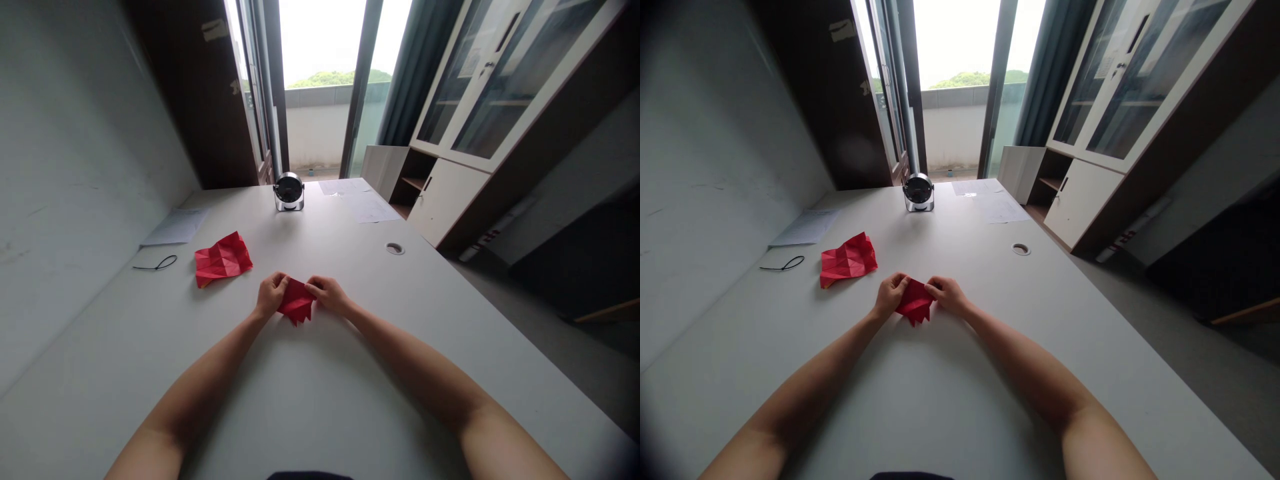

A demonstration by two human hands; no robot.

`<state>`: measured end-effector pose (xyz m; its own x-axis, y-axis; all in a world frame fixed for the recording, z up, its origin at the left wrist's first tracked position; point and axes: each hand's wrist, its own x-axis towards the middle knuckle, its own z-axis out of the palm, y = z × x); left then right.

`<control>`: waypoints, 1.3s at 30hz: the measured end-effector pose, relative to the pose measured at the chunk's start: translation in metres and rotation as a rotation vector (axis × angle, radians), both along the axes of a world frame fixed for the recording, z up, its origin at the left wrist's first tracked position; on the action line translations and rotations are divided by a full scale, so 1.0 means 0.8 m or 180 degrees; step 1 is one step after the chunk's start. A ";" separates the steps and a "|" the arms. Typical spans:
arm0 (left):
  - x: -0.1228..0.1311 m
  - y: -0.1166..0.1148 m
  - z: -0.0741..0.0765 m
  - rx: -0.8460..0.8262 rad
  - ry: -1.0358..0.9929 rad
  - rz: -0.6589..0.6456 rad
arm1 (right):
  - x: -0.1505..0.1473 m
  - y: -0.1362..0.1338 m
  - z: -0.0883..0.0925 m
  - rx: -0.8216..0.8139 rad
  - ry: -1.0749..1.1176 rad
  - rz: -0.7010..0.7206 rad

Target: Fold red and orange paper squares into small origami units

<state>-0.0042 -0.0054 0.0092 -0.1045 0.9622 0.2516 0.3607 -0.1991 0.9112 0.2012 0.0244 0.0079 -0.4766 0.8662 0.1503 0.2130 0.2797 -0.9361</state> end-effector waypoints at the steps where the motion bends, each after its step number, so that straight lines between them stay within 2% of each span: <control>1: -0.002 0.002 -0.002 -0.0021 -0.0048 0.0039 | 0.000 0.001 0.000 -0.0062 0.0052 -0.0012; 11: -0.019 0.017 -0.016 -0.0120 -0.0333 0.0282 | 0.001 0.006 -0.002 -0.0484 0.0848 -0.0020; 16: -0.020 0.018 -0.016 -0.0265 -0.0640 0.0312 | 0.001 0.007 -0.007 -0.0261 0.1113 0.0030; 22: -0.015 0.015 -0.014 -0.0320 -0.0664 0.0195 | 0.000 -0.002 0.001 0.0510 0.0592 -0.0051; 26: -0.013 0.012 -0.011 -0.0236 -0.0500 0.0086 | -0.001 -0.008 0.007 0.0886 0.0436 0.0221; 34: -0.005 0.007 -0.006 -0.0153 -0.0392 -0.0137 | -0.003 -0.012 0.002 0.1014 0.0331 0.0407; 39: 0.002 0.002 0.003 -0.0250 -0.0472 -0.0287 | -0.005 -0.009 -0.002 0.0752 0.0084 0.0258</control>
